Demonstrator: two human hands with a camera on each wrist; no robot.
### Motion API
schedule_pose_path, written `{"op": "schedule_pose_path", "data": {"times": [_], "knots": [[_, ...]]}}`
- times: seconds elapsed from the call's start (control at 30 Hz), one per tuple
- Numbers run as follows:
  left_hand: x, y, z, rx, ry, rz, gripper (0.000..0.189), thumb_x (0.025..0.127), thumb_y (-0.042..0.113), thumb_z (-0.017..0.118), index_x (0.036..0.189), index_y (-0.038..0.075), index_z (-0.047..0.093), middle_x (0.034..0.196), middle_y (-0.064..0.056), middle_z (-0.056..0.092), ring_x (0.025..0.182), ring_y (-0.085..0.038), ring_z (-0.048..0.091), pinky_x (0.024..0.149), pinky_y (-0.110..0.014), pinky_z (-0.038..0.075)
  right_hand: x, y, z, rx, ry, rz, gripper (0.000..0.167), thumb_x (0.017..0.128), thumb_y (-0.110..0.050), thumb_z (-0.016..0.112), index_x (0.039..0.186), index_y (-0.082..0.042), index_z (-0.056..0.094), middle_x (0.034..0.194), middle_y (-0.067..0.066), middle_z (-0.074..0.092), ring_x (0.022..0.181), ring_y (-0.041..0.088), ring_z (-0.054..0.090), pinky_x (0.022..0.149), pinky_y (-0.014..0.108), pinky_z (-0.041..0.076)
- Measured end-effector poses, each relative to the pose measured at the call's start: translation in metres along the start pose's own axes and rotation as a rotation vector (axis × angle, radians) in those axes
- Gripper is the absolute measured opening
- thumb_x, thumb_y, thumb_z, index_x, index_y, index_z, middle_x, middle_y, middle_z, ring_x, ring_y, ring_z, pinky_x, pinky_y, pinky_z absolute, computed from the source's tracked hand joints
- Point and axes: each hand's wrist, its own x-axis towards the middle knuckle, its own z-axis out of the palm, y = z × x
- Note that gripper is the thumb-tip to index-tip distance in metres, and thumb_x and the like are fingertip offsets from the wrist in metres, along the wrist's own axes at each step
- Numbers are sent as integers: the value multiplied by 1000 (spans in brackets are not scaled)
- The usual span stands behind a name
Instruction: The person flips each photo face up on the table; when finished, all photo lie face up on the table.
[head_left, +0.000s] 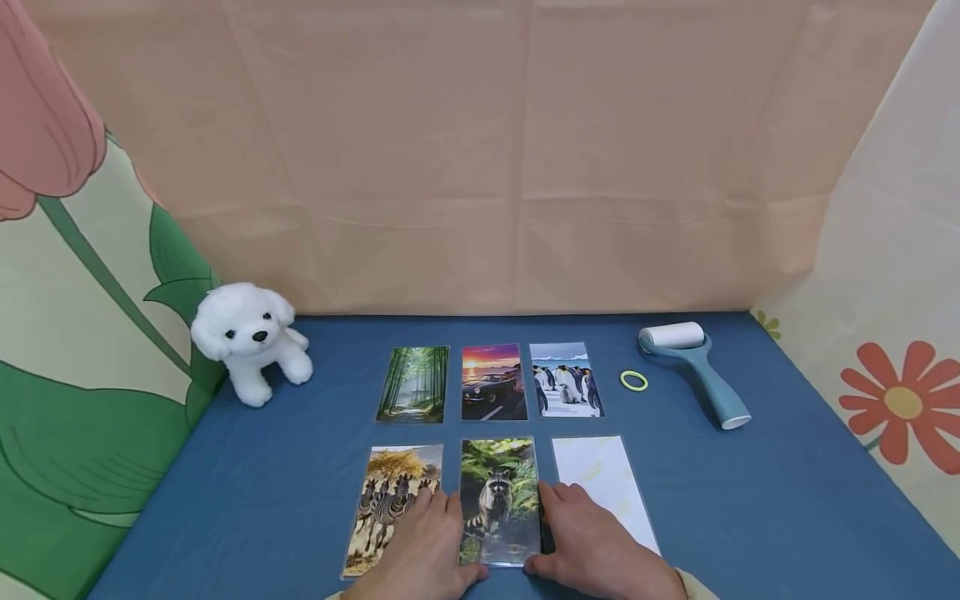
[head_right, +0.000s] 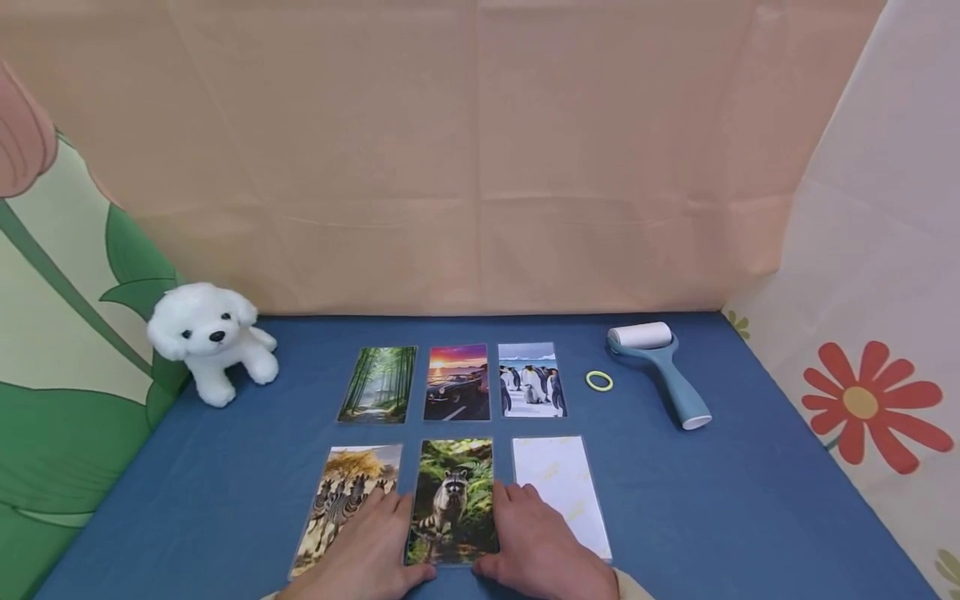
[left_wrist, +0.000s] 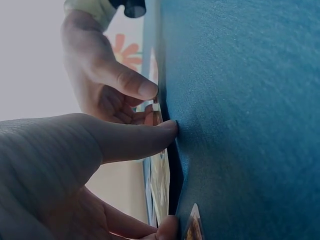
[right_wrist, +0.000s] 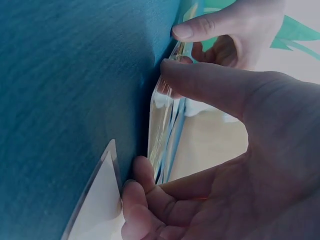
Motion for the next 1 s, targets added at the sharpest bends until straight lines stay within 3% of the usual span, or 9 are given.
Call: {"op": "schedule_pose_path", "data": {"times": [0.27, 0.7, 0.87, 1.0], "knots": [[0, -2, 1, 16, 11, 28, 89, 80, 63, 76, 129, -10, 60, 109, -22, 61, 103, -36, 54, 94, -46, 45, 1, -2, 2, -19, -14, 36, 86, 74, -42, 88, 137, 5, 54, 120, 15, 59, 111, 34, 55, 90, 53, 50], [-1, -2, 1, 5, 17, 26, 89, 81, 63, 76, 128, -11, 60, 110, -22, 60, 103, -37, 54, 93, -47, 44, 2, -1, 3, -3, -15, 30, 77, 79, -45, 84, 134, 2, 57, 116, 13, 60, 106, 32, 55, 91, 54, 50], [-4, 1, 0, -49, 79, 21, 82, 87, 61, 70, 123, -12, 61, 105, -22, 59, 99, -37, 53, 89, -50, 45, -3, 3, 0, 51, 38, -33, 64, 90, -41, 76, 134, 2, 58, 98, 3, 59, 91, 23, 56, 79, 48, 51], [-4, 5, -2, -102, 141, 16, 79, 92, 57, 67, 132, -10, 57, 112, -22, 58, 103, -38, 54, 89, -53, 45, -8, 7, -1, 102, 105, -94, 53, 95, -33, 71, 134, 1, 59, 90, -3, 53, 78, 13, 52, 68, 39, 47]]}}
